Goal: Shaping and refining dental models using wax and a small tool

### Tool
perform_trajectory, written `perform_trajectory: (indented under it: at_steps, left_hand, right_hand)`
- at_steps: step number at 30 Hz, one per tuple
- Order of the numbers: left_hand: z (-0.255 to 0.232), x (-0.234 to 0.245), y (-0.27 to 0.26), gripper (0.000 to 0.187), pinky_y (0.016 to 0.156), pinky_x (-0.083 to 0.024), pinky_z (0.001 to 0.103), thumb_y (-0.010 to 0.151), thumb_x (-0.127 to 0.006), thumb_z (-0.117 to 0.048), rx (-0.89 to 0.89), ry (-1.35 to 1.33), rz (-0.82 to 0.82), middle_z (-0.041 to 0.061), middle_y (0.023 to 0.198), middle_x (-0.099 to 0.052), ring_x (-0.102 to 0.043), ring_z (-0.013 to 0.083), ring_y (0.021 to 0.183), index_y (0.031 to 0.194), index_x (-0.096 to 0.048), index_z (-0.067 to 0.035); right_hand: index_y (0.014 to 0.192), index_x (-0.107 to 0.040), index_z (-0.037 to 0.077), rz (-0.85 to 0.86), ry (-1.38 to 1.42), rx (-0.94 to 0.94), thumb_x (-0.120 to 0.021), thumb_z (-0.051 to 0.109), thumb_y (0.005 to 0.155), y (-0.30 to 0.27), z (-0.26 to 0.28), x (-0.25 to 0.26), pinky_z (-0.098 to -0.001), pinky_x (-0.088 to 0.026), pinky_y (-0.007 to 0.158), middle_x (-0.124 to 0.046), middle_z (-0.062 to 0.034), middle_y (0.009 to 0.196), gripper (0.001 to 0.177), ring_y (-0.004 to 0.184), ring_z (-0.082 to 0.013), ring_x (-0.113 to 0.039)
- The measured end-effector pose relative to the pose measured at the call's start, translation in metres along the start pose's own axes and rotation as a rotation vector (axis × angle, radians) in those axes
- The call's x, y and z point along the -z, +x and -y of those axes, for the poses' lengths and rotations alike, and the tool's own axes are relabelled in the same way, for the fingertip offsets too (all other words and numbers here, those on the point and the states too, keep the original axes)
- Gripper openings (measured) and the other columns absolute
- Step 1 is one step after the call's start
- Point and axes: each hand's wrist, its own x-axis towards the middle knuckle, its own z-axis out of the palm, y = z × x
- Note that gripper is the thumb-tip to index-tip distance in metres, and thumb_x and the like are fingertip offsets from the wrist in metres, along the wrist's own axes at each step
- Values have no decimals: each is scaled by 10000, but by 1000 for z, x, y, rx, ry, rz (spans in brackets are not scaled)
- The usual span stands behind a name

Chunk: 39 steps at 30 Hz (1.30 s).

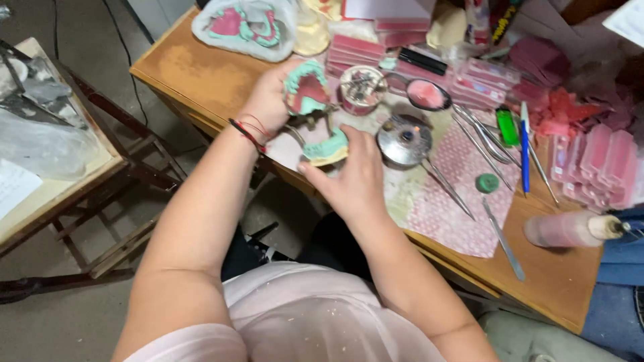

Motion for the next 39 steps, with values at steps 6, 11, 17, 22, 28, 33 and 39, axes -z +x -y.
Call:
perform_trajectory:
  at_steps: [6,11,17,22,28,33,39]
  left_hand:
    - [-2,2,0,382,989,-532,258,888,-803,-49,49,-33,37,-9,1169,-698,-632,97,1067,1243,-668,-93]
    - [-1,2,0,462,1076,-487,303,904,-827,-124,-58,17,71,44,1283,-641,-600,156,1189,1318,-627,-80]
    - [-37,6,-7,297,829,-500,306,808,-702,-199,-35,274,83,21,1001,-709,-637,158,915,1095,-642,-149]
    - [-39,13,-14,475,792,-508,361,863,-617,-525,-140,243,92,76,981,-710,-701,240,889,1130,-588,-133]
    - [-31,25,-21,779,748,-509,419,790,-519,-816,-26,358,70,64,1036,-737,-726,301,914,1200,-551,-154]
    - [-36,32,-20,623,737,-509,461,739,-662,-591,54,417,85,44,1035,-737,-722,345,915,1203,-549,-191]
    - [-38,35,-17,533,724,-492,461,755,-627,-431,41,408,134,56,1029,-707,-682,346,897,1200,-525,-155]
  right_hand:
    - [1499,-417,-18,-3,17,72,-849,612,747,-4,-7,-3,-503,-396,1110,-564,-218,1369,1072,1302,-403,-520]
    - [1559,-326,-38,21,32,117,-682,639,878,-4,-1,12,-538,-359,1148,-499,-265,1462,1024,1363,-436,-471]
    - [1532,-378,-66,-11,-77,197,-794,527,891,36,45,28,-523,-403,1130,-547,-302,1459,967,1341,-454,-517]
    - [1535,-344,-26,74,-24,74,-900,420,799,62,85,27,-481,-471,1042,-583,-241,1454,1025,1323,-367,-595]
    - [1518,-363,62,9,10,-63,-883,311,771,63,105,6,-410,-511,964,-589,-138,1399,943,1199,-268,-631]
    - [1441,-417,-2,-94,67,-45,-877,233,779,62,104,-8,-351,-568,979,-596,-165,1362,839,1147,-251,-691]
    - [1420,-435,20,-50,124,-96,-905,273,756,66,104,-5,-328,-565,990,-578,-145,1350,852,1125,-216,-673]
